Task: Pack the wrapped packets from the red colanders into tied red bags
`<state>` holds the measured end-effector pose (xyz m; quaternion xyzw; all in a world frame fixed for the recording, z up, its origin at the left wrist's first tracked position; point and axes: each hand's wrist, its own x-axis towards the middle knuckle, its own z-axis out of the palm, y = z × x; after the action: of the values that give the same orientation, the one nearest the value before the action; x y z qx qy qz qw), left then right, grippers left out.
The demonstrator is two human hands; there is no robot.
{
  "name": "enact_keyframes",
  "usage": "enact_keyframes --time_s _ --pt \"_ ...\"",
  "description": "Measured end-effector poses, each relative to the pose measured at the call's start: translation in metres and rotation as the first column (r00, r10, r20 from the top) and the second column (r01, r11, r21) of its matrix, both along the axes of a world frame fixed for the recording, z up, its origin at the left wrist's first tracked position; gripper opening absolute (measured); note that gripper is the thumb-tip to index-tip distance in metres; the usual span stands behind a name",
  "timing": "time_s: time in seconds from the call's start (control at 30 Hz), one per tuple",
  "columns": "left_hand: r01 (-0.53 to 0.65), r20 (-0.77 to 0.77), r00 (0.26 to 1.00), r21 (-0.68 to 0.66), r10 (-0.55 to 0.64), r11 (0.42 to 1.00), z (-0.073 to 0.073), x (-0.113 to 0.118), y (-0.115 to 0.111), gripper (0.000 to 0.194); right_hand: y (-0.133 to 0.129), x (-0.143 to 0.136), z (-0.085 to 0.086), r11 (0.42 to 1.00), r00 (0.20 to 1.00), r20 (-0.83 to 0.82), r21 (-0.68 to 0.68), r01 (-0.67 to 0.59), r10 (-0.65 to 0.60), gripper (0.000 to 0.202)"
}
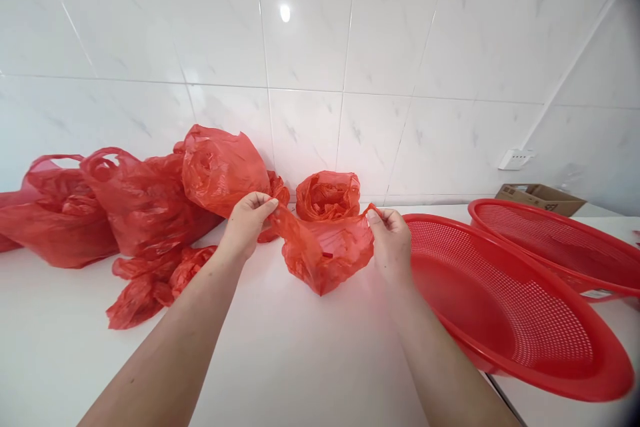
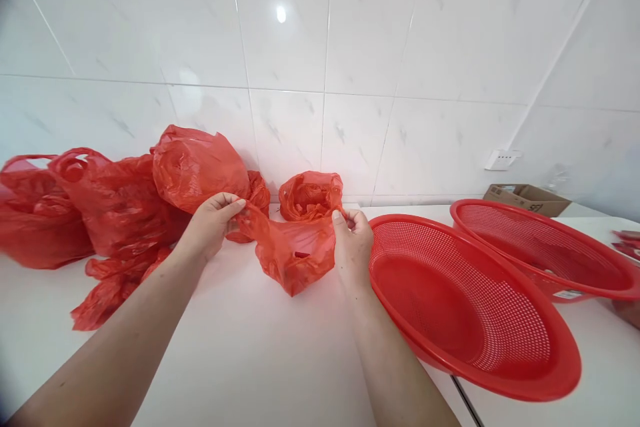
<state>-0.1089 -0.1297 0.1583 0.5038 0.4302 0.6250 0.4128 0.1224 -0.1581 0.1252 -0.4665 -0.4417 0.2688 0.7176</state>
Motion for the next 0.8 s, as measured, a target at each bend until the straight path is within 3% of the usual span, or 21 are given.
enact_keyframes --time_s 0.13,0.2,0.33,0.5,0.57,0.67,0.73,0.8 --pt "-0.245 0.027 0.969 0.053 0.244 0.968 0.011 -0.022 -0.001 0.023 -0.001 0.006 0.020 0.988 0.960 -0.266 0.097 0.120 -0.090 0.025" --pt "-0.276 0.093 0.958 0.046 0.271 0.960 0.013 -0.030 -0.001 0.022 0.001 0.011 0.026 0.980 0.930 -0.355 0.136 0.146 -0.089 0.023" --pt "-0.173 0.151 0.976 0.103 0.157 0.979 0.019 -0.029 -0.004 0.024 0.008 0.014 0.029 0.987 0.924 -0.381 0.139 0.085 -0.026 0.020" --pt "-0.010 -0.044 0.999 0.115 0.015 0.993 0.021 -0.014 -0.014 0.031 -0.004 0.005 0.015 0.999 0.974 -0.225 0.034 -0.004 0.012 0.030" --pt "-0.057 -0.076 0.995 0.146 0.068 0.988 0.011 -0.015 -0.018 0.040 -0.020 -0.001 0.001 1.000 0.997 -0.072 0.008 -0.018 0.019 0.048" --pt "-0.156 -0.029 0.986 0.172 0.163 0.973 -0.022 -0.025 -0.023 0.049 -0.050 -0.011 -0.029 0.999 0.993 0.113 0.021 -0.027 0.025 0.080" --pt "-0.093 0.002 0.996 0.178 0.094 0.980 -0.051 -0.033 -0.031 0.060 -0.065 -0.015 -0.051 0.997 0.988 0.135 0.006 -0.078 0.077 0.091" --pt "0.080 -0.041 0.996 0.135 -0.075 0.988 -0.079 -0.037 -0.041 0.075 -0.069 -0.015 -0.070 0.979 0.977 0.069 -0.040 -0.199 0.201 0.092"
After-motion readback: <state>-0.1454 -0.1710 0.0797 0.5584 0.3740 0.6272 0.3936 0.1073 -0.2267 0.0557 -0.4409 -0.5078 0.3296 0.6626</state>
